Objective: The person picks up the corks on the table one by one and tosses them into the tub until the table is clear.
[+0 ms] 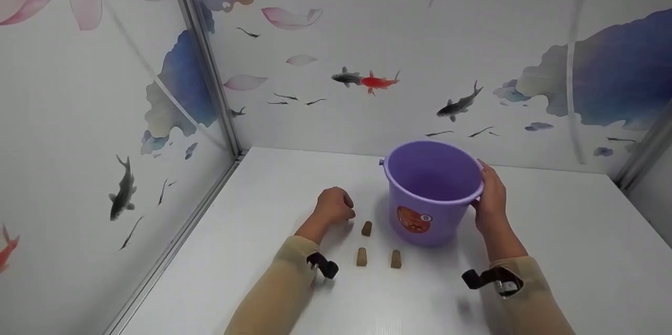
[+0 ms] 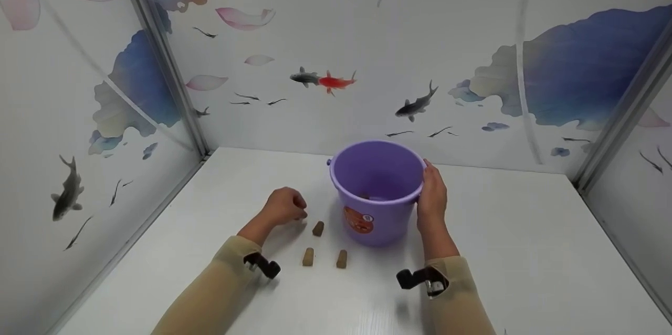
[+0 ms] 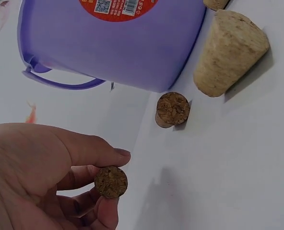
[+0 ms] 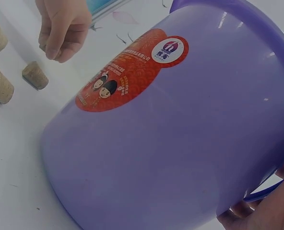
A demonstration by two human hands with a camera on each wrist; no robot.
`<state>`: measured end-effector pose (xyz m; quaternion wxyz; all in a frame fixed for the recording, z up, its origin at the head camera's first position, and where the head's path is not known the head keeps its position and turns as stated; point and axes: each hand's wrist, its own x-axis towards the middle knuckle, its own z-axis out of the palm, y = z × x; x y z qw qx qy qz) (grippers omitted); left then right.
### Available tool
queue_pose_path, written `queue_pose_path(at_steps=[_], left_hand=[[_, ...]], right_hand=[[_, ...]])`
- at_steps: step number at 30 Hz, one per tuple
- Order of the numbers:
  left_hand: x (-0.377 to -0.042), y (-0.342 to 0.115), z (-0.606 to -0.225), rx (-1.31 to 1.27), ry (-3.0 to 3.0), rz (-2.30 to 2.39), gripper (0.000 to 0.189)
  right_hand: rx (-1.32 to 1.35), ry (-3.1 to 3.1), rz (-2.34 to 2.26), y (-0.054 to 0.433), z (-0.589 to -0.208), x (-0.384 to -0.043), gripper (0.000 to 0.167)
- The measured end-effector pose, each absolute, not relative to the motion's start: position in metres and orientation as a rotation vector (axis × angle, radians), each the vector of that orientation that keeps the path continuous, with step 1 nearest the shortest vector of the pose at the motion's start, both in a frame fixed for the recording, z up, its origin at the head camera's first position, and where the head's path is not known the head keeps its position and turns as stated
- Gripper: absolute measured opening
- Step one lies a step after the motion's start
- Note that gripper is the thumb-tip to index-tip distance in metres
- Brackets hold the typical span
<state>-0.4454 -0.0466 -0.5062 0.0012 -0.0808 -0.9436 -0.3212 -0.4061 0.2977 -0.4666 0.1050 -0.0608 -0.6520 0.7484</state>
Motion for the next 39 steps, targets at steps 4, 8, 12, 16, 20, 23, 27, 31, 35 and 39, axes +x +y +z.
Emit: queue_pose_path(at_steps=[4, 8, 12, 16, 20, 23, 27, 31, 35, 39], left_hand=[[-0.445, -0.042, -0.499, -0.259, -2.972, -0.979, 0.014], [-0.444, -0.038, -0.491, -0.274, -2.960, -1.003, 0.014], [-0.444, -0.037, -0.483, -0.285, -2.952, -0.984, 0.015], [-0.445, -0.037, -0.474, -0.295, -2.938, -0.964, 0.015], [-0.447, -0.036, -0.464, -0.340, -2.903, -0.959, 0.015], [-0.448, -0.035, -0.456, -0.369, -2.882, -0.949, 0.014], [-0.450, -0.031, -0.447, -0.366, -2.880, -0.933, 0.015], [-0.450, -0.028, -0.441, -0.368, -2.879, -0.952, 0.017], [-0.451, -0.026, -0.437, -0.371, -2.878, -0.961, 0.018], [-0.450, -0.024, -0.429, -0.378, -2.866, -0.950, 0.015]], right_hand=[[-0.183, -1.921, 2.211, 0.298, -0.467, -0.406, 0.058], [-0.190, -1.919, 2.208, 0.298, -0.467, -0.407, 0.057], [-0.193, -1.927, 2.205, 0.297, -0.468, -0.408, 0.057], [-0.183, -1.936, 2.206, 0.296, -0.468, -0.408, 0.057], [-0.197, -1.934, 2.214, 0.297, -0.466, -0.407, 0.058], [-0.210, -1.924, 2.226, 0.297, -0.465, -0.406, 0.058], [-0.208, -1.921, 2.236, 0.298, -0.466, -0.406, 0.058], [-0.210, -1.928, 2.234, 0.300, -0.466, -0.407, 0.058], [-0.216, -1.936, 2.230, 0.300, -0.466, -0.407, 0.058], [-0.208, -1.931, 2.230, 0.300, -0.466, -0.407, 0.058]])
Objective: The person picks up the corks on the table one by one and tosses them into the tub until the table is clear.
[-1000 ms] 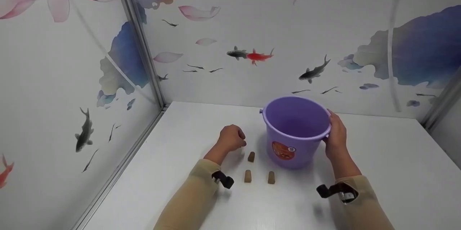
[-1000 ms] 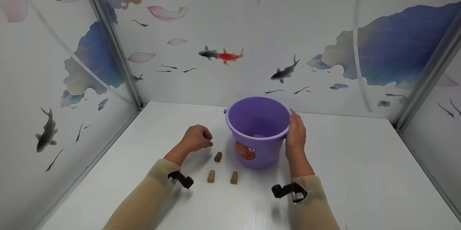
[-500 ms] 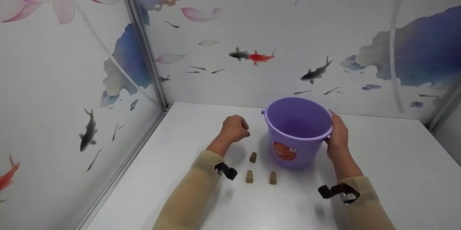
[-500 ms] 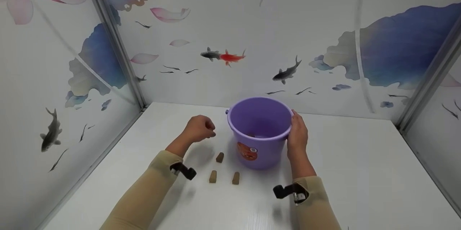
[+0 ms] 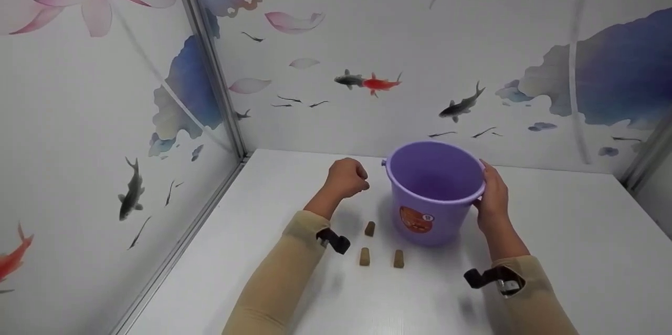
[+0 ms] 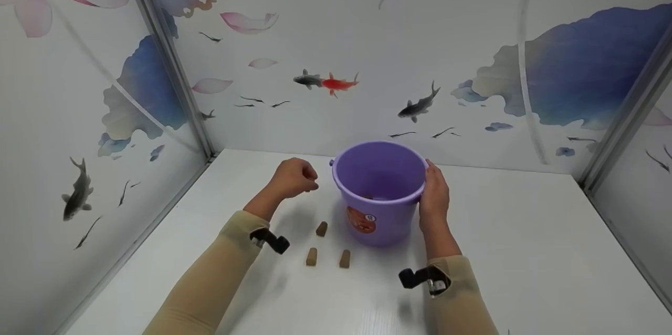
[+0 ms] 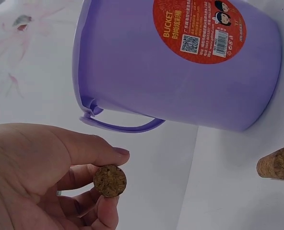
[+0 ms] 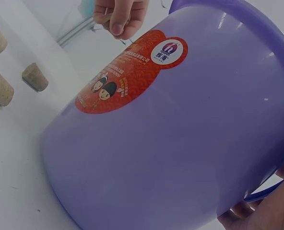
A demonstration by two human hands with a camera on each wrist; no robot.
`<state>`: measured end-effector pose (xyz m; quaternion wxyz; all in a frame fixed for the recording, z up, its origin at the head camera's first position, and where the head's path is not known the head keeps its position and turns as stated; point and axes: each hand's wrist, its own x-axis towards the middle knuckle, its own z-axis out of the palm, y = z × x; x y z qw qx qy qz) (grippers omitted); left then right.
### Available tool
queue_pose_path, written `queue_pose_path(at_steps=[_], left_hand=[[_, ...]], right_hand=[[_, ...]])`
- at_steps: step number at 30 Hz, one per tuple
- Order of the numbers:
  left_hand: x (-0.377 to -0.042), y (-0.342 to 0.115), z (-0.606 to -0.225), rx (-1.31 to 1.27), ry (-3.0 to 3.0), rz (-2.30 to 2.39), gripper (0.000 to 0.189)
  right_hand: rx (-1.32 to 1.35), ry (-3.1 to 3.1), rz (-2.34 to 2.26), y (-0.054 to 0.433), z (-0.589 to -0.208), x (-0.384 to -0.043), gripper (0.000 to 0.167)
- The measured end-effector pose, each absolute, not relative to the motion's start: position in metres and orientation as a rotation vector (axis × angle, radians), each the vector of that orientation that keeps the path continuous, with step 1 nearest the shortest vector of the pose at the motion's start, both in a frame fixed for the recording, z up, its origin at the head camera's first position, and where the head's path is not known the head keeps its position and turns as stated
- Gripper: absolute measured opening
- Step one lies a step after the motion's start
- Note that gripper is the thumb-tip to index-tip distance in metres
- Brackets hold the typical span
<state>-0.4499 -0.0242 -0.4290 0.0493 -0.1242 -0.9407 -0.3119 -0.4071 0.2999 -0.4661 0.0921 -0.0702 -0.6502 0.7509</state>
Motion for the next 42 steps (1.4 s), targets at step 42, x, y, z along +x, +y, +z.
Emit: queue_pose_path(at_steps=[42], left_hand=[[-0.453, 0.014, -0.380, -0.446, -2.642, -1.032, 0.018]], right_hand=[[-0.175, -1.905, 2.223, 0.299, -0.468, -0.406, 0.058]])
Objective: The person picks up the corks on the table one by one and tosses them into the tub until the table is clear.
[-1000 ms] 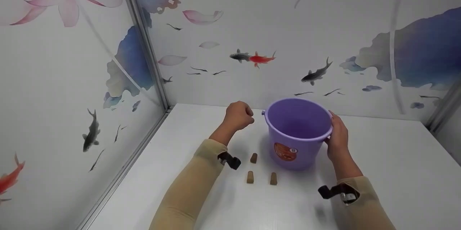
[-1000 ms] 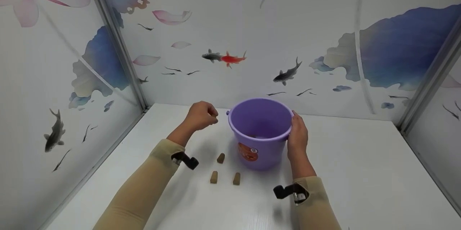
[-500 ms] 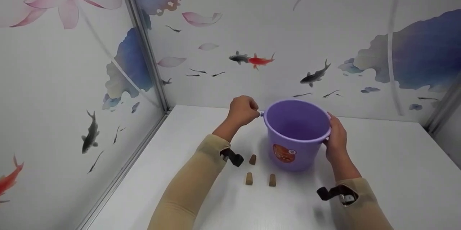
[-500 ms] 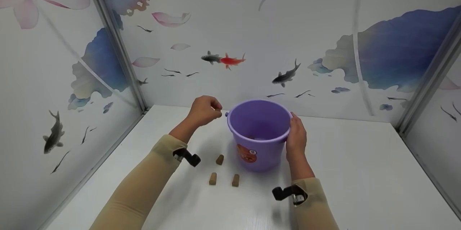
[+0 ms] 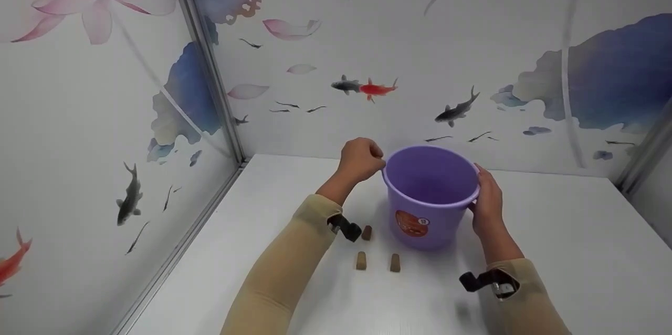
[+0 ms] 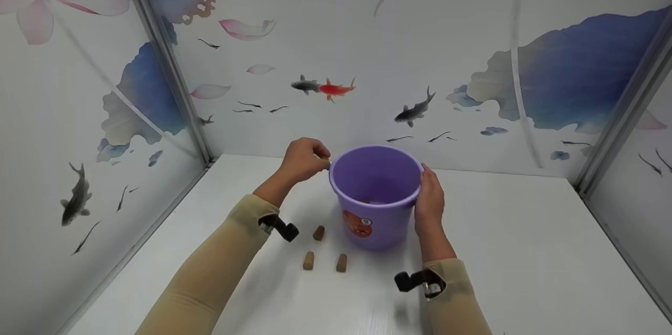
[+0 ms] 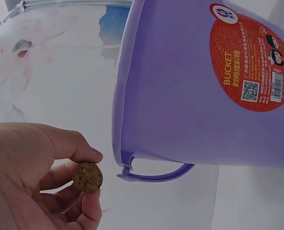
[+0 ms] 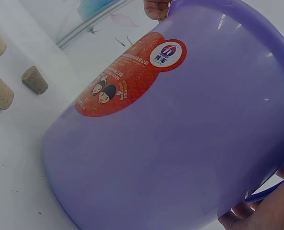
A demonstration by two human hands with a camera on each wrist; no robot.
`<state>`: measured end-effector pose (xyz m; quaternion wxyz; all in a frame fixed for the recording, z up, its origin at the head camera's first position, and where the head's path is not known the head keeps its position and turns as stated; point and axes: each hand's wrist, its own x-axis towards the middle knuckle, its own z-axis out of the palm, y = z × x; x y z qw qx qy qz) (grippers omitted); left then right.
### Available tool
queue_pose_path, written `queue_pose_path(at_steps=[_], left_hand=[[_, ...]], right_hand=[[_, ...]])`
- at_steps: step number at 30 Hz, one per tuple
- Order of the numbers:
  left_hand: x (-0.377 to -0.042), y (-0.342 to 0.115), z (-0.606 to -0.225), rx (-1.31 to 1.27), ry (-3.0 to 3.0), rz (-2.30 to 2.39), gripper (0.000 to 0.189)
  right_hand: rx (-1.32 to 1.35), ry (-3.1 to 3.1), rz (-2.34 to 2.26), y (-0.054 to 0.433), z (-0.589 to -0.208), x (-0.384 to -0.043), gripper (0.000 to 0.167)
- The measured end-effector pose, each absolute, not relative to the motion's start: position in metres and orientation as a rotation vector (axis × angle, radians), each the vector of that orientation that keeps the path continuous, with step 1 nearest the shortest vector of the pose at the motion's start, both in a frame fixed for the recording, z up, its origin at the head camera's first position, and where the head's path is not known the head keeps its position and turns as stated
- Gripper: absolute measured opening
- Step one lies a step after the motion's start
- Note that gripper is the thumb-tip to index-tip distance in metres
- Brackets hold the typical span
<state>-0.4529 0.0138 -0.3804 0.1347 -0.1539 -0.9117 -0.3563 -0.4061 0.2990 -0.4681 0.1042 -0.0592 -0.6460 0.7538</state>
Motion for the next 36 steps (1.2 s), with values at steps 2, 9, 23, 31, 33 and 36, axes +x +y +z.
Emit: queue_pose_path(at_steps=[2, 9, 23, 31, 33, 36], left_hand=[[-0.454, 0.017, -0.379, -0.457, -2.633, -1.052, 0.018], [-0.453, 0.032, -0.376, -0.439, -2.629, -1.125, 0.017], [-0.452, 0.054, -0.374, -0.488, -2.655, -1.066, 0.013], [-0.450, 0.064, -0.374, -0.566, -2.645, -1.025, 0.013], [-0.449, 0.067, -0.375, -0.587, -2.646, -1.022, 0.014], [-0.449, 0.073, -0.376, -0.591, -2.649, -1.026, 0.013]], right_hand=[[-0.172, -1.903, 2.227, 0.299, -0.468, -0.406, 0.058], [-0.144, -1.909, 2.224, 0.298, -0.468, -0.407, 0.058], [-0.158, -1.940, 2.198, 0.301, -0.470, -0.407, 0.058], [-0.151, -1.925, 2.205, 0.301, -0.470, -0.409, 0.058], [-0.154, -1.923, 2.201, 0.300, -0.469, -0.408, 0.058], [-0.161, -1.928, 2.204, 0.298, -0.469, -0.407, 0.058]])
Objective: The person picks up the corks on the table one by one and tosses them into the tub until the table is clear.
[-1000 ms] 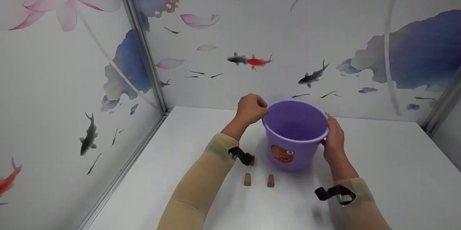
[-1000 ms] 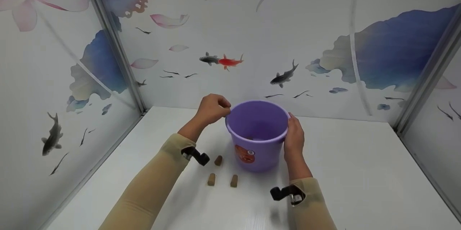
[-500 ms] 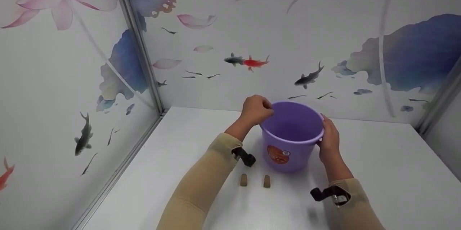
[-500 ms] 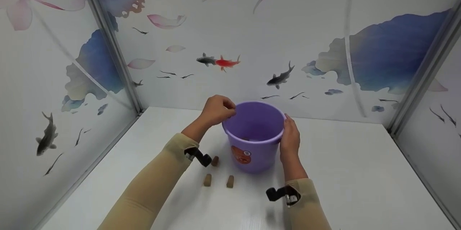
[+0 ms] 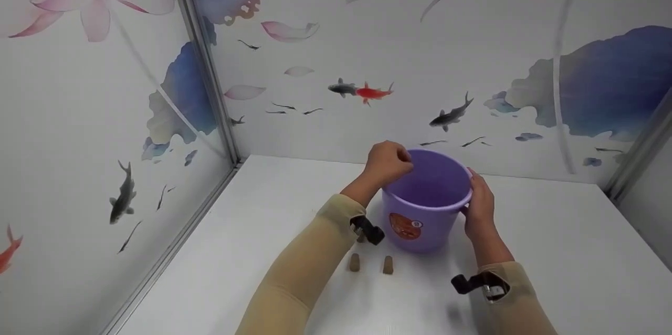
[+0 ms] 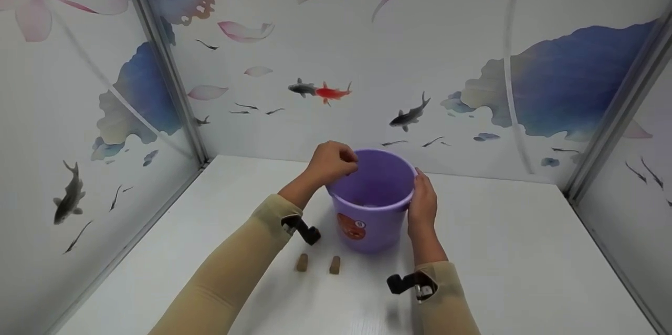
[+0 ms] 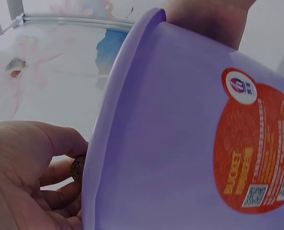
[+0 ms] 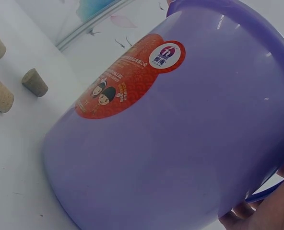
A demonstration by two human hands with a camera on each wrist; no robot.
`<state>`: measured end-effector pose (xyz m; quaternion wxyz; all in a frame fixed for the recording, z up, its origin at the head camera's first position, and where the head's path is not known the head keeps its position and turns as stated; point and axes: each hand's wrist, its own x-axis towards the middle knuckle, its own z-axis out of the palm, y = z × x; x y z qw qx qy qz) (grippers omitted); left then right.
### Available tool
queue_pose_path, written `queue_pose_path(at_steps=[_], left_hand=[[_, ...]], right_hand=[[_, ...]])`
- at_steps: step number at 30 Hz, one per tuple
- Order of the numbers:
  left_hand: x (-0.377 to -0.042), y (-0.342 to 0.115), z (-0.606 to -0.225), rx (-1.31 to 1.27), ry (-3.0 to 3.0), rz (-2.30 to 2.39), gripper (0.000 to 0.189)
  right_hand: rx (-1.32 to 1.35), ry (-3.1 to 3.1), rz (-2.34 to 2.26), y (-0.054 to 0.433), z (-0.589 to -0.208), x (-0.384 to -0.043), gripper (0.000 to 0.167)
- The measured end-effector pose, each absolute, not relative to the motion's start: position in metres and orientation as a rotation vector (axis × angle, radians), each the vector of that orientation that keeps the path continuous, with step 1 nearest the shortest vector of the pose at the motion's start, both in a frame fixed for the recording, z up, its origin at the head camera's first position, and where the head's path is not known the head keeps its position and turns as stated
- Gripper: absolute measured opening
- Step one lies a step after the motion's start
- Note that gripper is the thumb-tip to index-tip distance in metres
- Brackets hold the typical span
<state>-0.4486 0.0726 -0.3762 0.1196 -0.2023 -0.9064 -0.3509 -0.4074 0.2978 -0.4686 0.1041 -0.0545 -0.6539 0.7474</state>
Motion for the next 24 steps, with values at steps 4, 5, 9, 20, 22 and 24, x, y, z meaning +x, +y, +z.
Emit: queue_pose_path(at_steps=[4, 5, 9, 20, 22, 24], left_hand=[[-0.448, 0.083, -0.375, -0.595, -2.643, -1.037, 0.012], [-0.448, 0.086, -0.375, -0.595, -2.643, -1.048, 0.012], [-0.447, 0.096, -0.374, -0.592, -2.657, -1.080, 0.011], [-0.444, 0.113, -0.368, -0.604, -2.681, -1.024, 0.014], [-0.443, 0.115, -0.367, -0.611, -2.677, -1.023, 0.014], [-0.443, 0.117, -0.368, -0.622, -2.675, -1.030, 0.013]], right_hand=[[-0.167, -1.934, 2.214, 0.298, -0.468, -0.406, 0.058], [-0.167, -1.931, 2.216, 0.298, -0.467, -0.406, 0.058], [-0.167, -1.931, 2.212, 0.299, -0.468, -0.406, 0.058], [-0.147, -1.933, 2.218, 0.300, -0.471, -0.408, 0.058], [-0.132, -1.925, 2.218, 0.301, -0.471, -0.407, 0.058], [-0.124, -1.914, 2.219, 0.302, -0.470, -0.407, 0.058]])
